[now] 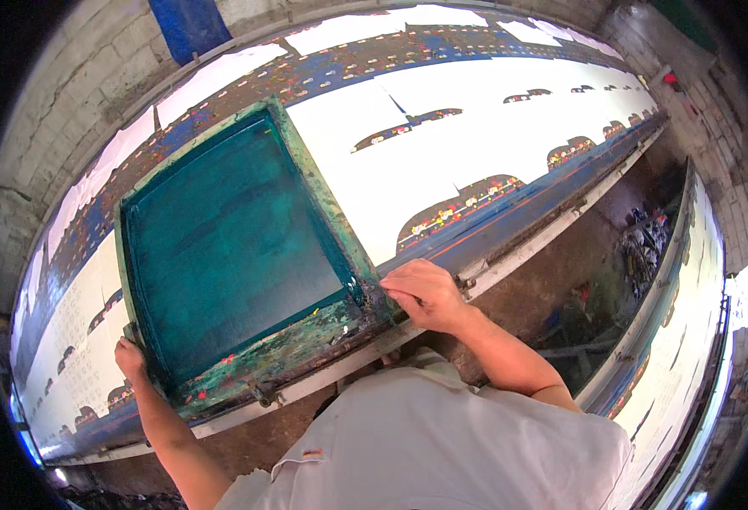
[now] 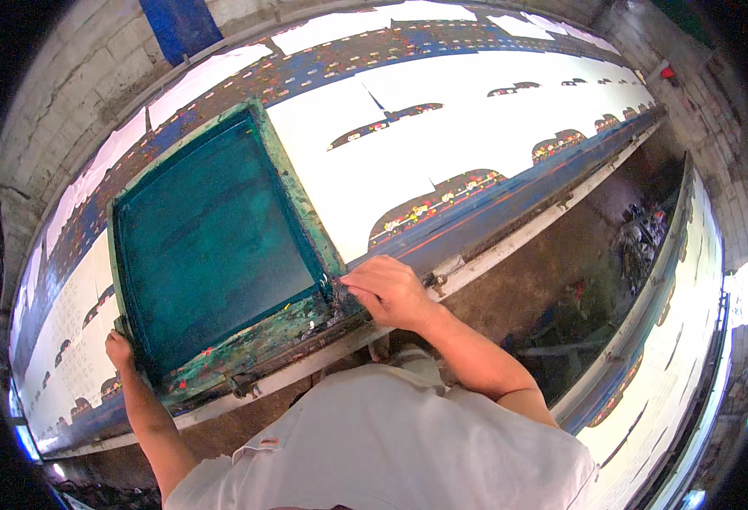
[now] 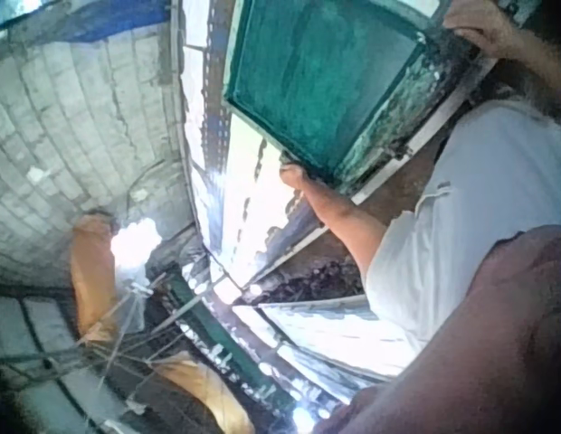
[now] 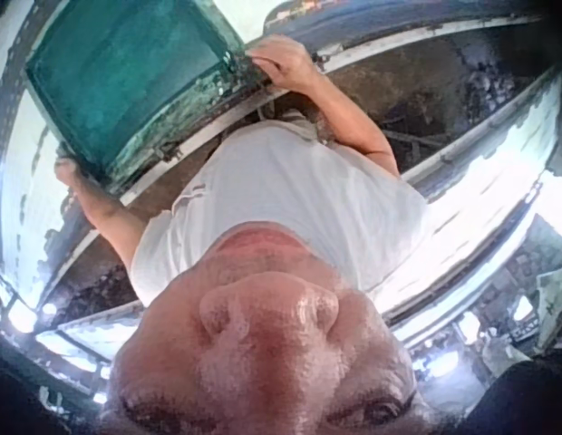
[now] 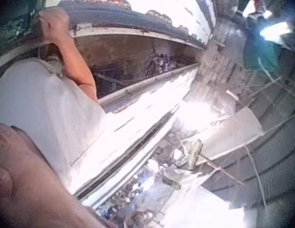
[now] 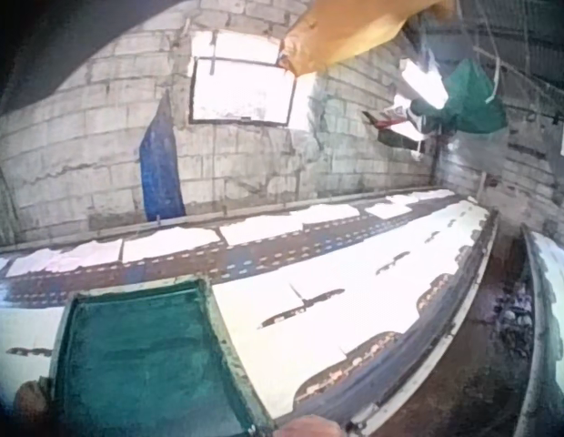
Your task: The person repeatedly positions a green screen-printing frame over a long table covered with white sheets printed with car graphics. They lower the frame, lift it, and reposition it along the table multiple times, occasionally touching the printed sheets. The task appears to be part of a manual screen-printing workflow.
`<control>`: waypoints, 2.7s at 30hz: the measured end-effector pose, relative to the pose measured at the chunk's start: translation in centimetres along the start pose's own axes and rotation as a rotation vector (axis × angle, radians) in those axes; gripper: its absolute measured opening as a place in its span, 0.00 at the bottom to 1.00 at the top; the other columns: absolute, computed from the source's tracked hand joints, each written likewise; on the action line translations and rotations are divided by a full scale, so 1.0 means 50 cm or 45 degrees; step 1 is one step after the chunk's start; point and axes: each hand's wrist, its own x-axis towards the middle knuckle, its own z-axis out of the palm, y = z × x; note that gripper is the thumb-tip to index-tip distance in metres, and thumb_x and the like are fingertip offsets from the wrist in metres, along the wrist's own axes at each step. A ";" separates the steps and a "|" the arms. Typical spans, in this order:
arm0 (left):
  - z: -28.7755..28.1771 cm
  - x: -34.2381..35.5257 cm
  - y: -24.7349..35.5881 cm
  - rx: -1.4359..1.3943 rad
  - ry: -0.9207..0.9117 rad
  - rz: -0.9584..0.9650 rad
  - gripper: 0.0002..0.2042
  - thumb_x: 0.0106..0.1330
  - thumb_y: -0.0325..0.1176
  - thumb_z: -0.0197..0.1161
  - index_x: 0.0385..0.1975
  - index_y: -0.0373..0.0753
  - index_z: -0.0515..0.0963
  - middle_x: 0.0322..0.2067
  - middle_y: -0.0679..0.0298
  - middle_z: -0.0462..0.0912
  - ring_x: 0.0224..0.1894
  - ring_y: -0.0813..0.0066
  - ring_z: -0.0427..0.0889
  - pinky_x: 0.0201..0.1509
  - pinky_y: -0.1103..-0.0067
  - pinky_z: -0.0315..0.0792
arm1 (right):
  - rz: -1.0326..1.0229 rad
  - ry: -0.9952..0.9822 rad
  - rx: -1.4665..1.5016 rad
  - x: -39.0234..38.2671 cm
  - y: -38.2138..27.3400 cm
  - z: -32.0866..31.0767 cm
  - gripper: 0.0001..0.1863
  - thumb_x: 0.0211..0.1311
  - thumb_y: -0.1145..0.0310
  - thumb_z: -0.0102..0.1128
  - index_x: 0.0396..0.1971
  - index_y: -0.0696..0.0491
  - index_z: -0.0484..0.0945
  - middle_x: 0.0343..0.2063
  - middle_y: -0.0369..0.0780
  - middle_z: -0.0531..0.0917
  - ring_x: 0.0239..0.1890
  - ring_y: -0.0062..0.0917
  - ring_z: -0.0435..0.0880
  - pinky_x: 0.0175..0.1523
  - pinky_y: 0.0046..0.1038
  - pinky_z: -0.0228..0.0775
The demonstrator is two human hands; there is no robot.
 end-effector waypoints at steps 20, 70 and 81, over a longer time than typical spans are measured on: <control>-0.191 -0.157 0.719 -0.257 0.434 0.755 0.31 0.75 0.34 0.70 0.76 0.33 0.73 0.73 0.43 0.77 0.77 0.41 0.73 0.82 0.56 0.63 | -0.355 -0.292 -0.254 0.123 0.247 -0.267 0.13 0.63 0.63 0.81 0.27 0.50 0.83 0.23 0.39 0.83 0.26 0.39 0.84 0.35 0.40 0.78; 0.146 -0.623 1.563 -0.344 -0.421 0.868 0.35 0.73 0.47 0.70 0.77 0.38 0.75 0.82 0.50 0.68 0.84 0.41 0.62 0.86 0.46 0.52 | 0.144 -0.523 -1.010 0.324 1.106 -0.543 0.49 0.80 0.38 0.57 0.84 0.62 0.59 0.85 0.56 0.58 0.88 0.55 0.52 0.88 0.54 0.45; 0.153 -0.634 1.550 -0.325 -0.372 0.875 0.34 0.76 0.51 0.67 0.76 0.39 0.75 0.82 0.51 0.68 0.85 0.44 0.62 0.87 0.49 0.52 | -0.395 -0.989 -0.570 0.389 0.904 -0.267 0.49 0.82 0.36 0.52 0.85 0.61 0.56 0.87 0.52 0.56 0.89 0.49 0.50 0.90 0.49 0.43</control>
